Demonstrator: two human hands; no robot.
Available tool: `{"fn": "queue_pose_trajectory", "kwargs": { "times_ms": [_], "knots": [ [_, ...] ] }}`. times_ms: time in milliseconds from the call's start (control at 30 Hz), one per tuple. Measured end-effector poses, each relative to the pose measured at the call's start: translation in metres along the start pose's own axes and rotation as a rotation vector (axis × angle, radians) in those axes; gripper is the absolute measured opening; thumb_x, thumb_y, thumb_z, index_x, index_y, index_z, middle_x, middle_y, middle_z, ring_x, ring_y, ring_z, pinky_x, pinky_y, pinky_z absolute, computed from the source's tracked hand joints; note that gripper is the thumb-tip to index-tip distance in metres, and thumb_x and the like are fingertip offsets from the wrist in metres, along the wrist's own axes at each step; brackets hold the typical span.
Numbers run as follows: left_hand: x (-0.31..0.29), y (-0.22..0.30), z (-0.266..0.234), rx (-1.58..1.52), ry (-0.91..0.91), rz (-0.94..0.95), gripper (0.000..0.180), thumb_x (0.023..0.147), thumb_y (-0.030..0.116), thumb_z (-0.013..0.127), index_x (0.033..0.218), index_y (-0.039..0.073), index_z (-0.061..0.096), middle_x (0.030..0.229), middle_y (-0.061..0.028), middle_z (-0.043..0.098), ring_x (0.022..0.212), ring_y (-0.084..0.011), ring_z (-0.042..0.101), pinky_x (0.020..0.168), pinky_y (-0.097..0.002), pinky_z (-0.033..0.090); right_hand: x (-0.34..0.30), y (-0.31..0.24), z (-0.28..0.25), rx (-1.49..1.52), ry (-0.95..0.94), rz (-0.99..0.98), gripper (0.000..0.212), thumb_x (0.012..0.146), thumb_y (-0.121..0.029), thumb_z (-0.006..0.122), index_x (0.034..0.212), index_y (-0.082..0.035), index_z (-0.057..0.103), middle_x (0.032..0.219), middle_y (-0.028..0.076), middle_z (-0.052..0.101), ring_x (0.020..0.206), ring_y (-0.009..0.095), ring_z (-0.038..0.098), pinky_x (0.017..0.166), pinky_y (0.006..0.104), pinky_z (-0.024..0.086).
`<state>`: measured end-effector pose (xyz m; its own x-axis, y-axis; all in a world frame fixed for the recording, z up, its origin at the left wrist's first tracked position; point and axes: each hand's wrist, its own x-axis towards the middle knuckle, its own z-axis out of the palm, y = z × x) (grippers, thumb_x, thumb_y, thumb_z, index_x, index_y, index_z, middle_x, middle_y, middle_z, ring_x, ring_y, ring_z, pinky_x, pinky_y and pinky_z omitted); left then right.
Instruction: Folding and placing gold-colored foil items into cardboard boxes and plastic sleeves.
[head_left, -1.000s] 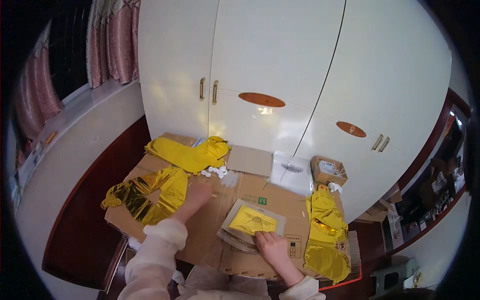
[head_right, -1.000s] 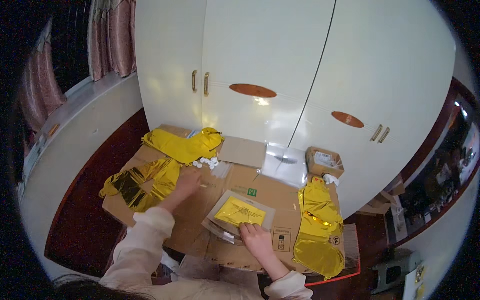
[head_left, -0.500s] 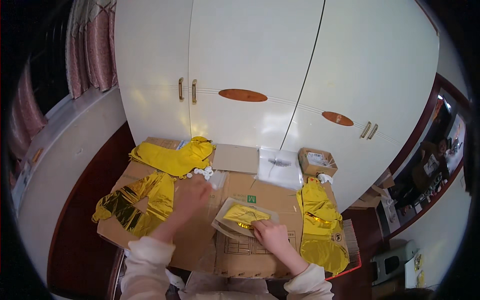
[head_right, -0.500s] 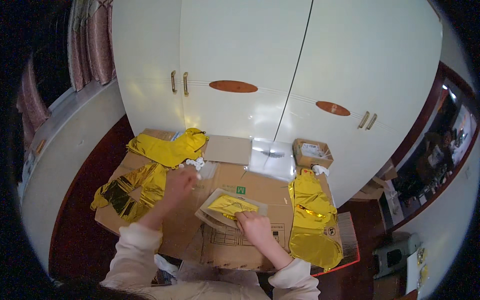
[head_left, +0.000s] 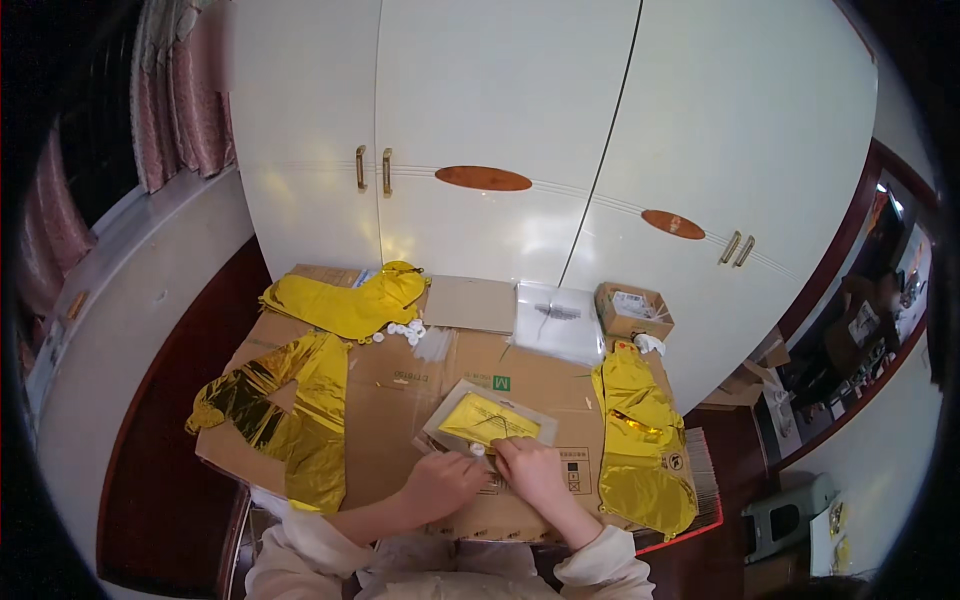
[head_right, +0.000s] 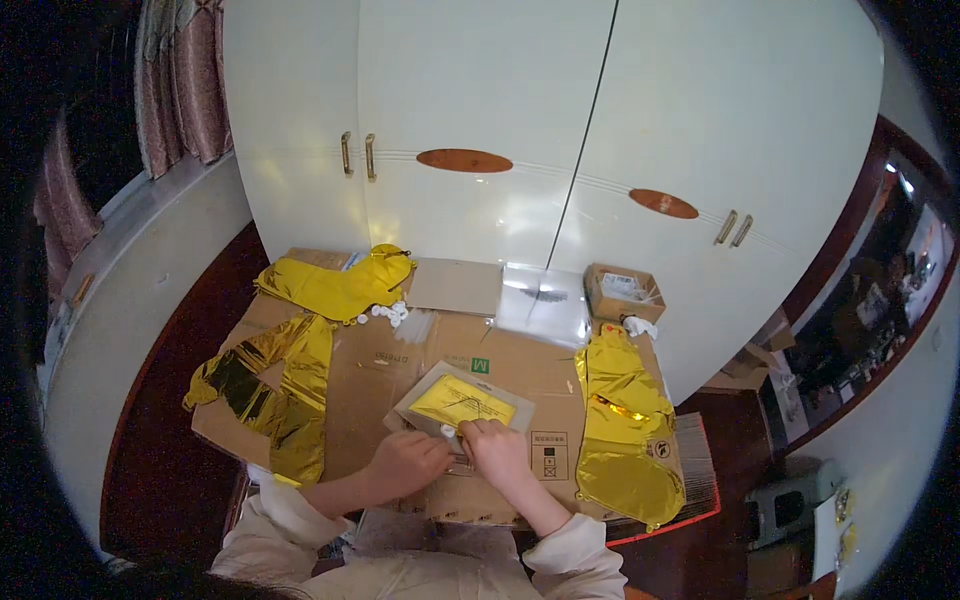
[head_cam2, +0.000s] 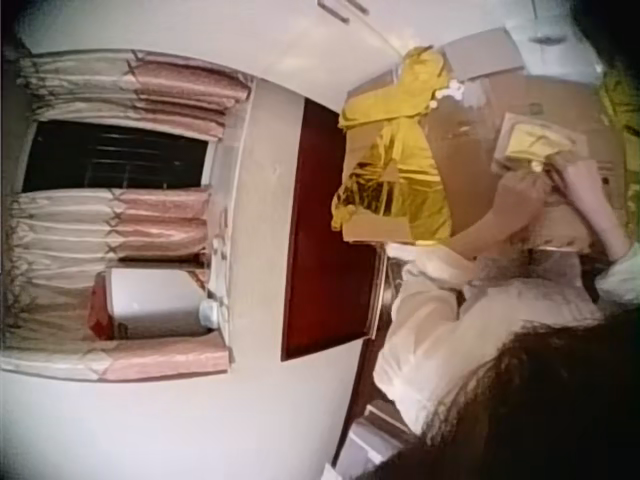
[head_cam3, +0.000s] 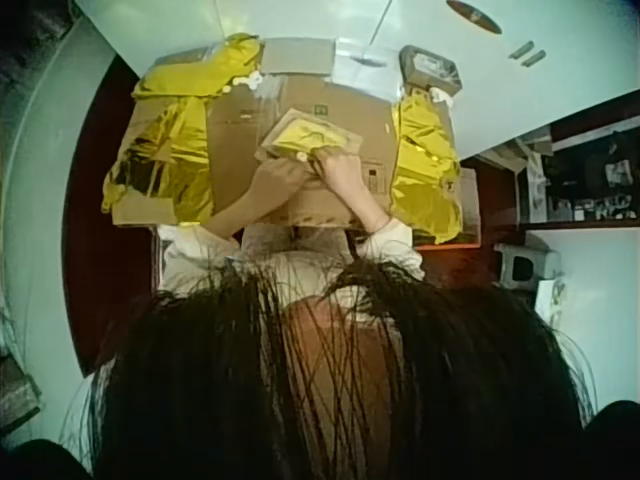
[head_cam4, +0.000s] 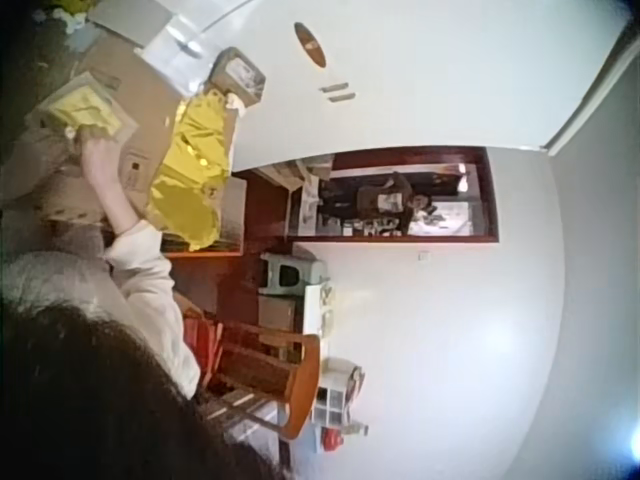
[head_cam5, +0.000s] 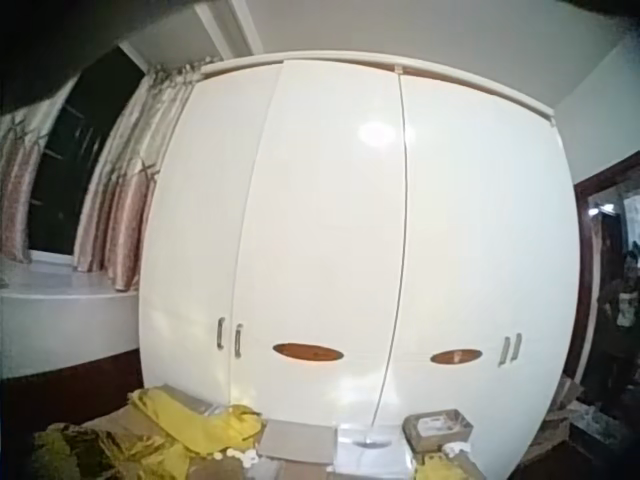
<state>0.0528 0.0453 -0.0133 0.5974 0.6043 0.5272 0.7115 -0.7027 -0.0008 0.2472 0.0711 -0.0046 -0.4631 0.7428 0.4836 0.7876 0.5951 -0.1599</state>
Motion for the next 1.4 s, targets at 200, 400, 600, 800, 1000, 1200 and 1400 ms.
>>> {"fn": "queue_pose_trajectory", "kwargs": {
  "times_ms": [200, 400, 600, 800, 1000, 1200, 1400],
  "knots": [
    [-0.018, 0.008, 0.015, 0.015, -0.047, -0.031, 0.056, 0.085, 0.051, 0.062, 0.106, 0.000, 0.064, 0.114, -0.0163, 0.066, 0.109, -0.0270, 0.062, 0.093, -0.0400, 0.045, -0.008, -0.007, 0.007, -0.025, -0.013, -0.025, 0.017, 0.075, -0.017, 0.069, 0.090, -0.012, 0.064, 0.076, 0.002, 0.062, 0.070, 0.019, 0.064, 0.057, 0.0338, 0.053],
    [-0.009, 0.008, 0.030, -0.080, -0.254, -0.058, 0.064, 0.084, 0.055, 0.061, 0.107, -0.004, 0.064, 0.111, -0.0163, 0.066, 0.108, -0.0279, 0.061, 0.100, -0.0400, 0.042, -0.018, -0.015, 0.013, -0.058, 0.001, -0.045, 0.021, 0.072, -0.014, 0.072, 0.093, -0.012, 0.067, 0.079, 0.001, 0.064, 0.070, 0.018, 0.064, 0.059, 0.0328, 0.053],
    [-0.027, 0.011, 0.045, -0.134, -0.215, 0.015, 0.043, 0.089, 0.041, 0.058, 0.106, 0.002, 0.066, 0.107, -0.0131, 0.065, 0.109, -0.0295, 0.060, 0.099, -0.0428, 0.044, -0.036, -0.018, 0.009, -0.147, 0.011, -0.068, 0.018, 0.074, -0.016, 0.070, 0.091, -0.011, 0.066, 0.080, 0.001, 0.064, 0.070, 0.017, 0.063, 0.059, 0.0313, 0.051],
    [0.003, -0.045, -0.039, -0.238, -0.530, -0.424, 0.024, 0.091, 0.023, 0.052, 0.098, 0.006, 0.067, 0.090, -0.0194, 0.066, 0.089, -0.0359, 0.065, 0.080, -0.0482, 0.050, -0.075, -0.022, 0.009, -0.165, -0.147, -0.031, 0.011, 0.079, -0.023, 0.068, 0.081, -0.014, 0.063, 0.077, -0.001, 0.058, 0.071, 0.017, 0.060, 0.061, 0.0329, 0.050],
    [0.040, -0.194, 0.043, -0.111, -0.182, -0.842, 0.026, 0.089, 0.027, 0.054, 0.095, 0.007, 0.069, 0.096, -0.0202, 0.067, 0.090, -0.0393, 0.065, 0.079, -0.0505, 0.050, -0.049, -0.021, 0.015, -0.008, -0.058, -0.011, 0.024, 0.087, -0.030, 0.064, 0.099, -0.010, 0.067, 0.101, 0.007, 0.065, 0.101, 0.025, 0.061, 0.093, 0.0421, 0.045],
    [0.060, -0.226, 0.077, -0.151, -0.203, -0.903, 0.028, 0.088, 0.029, 0.056, 0.096, 0.006, 0.069, 0.102, -0.0208, 0.067, 0.093, -0.0386, 0.065, 0.082, -0.0488, 0.051, -0.048, -0.013, 0.052, -0.040, -0.193, 0.003, 0.049, 0.091, -0.035, 0.058, 0.132, -0.008, 0.054, 0.140, 0.015, 0.049, 0.133, 0.034, 0.042, 0.109, 0.0537, 0.032],
    [0.062, -0.232, 0.094, -0.065, -0.188, -0.868, 0.025, 0.086, 0.022, 0.059, 0.098, 0.002, 0.067, 0.109, -0.0201, 0.065, 0.101, -0.0357, 0.063, 0.082, -0.0481, 0.052, -0.057, -0.015, 0.063, -0.084, -0.288, 0.001, 0.055, 0.095, -0.042, 0.052, 0.139, -0.010, 0.049, 0.145, 0.013, 0.045, 0.137, 0.031, 0.038, 0.112, 0.0539, 0.027]
  ]
}}
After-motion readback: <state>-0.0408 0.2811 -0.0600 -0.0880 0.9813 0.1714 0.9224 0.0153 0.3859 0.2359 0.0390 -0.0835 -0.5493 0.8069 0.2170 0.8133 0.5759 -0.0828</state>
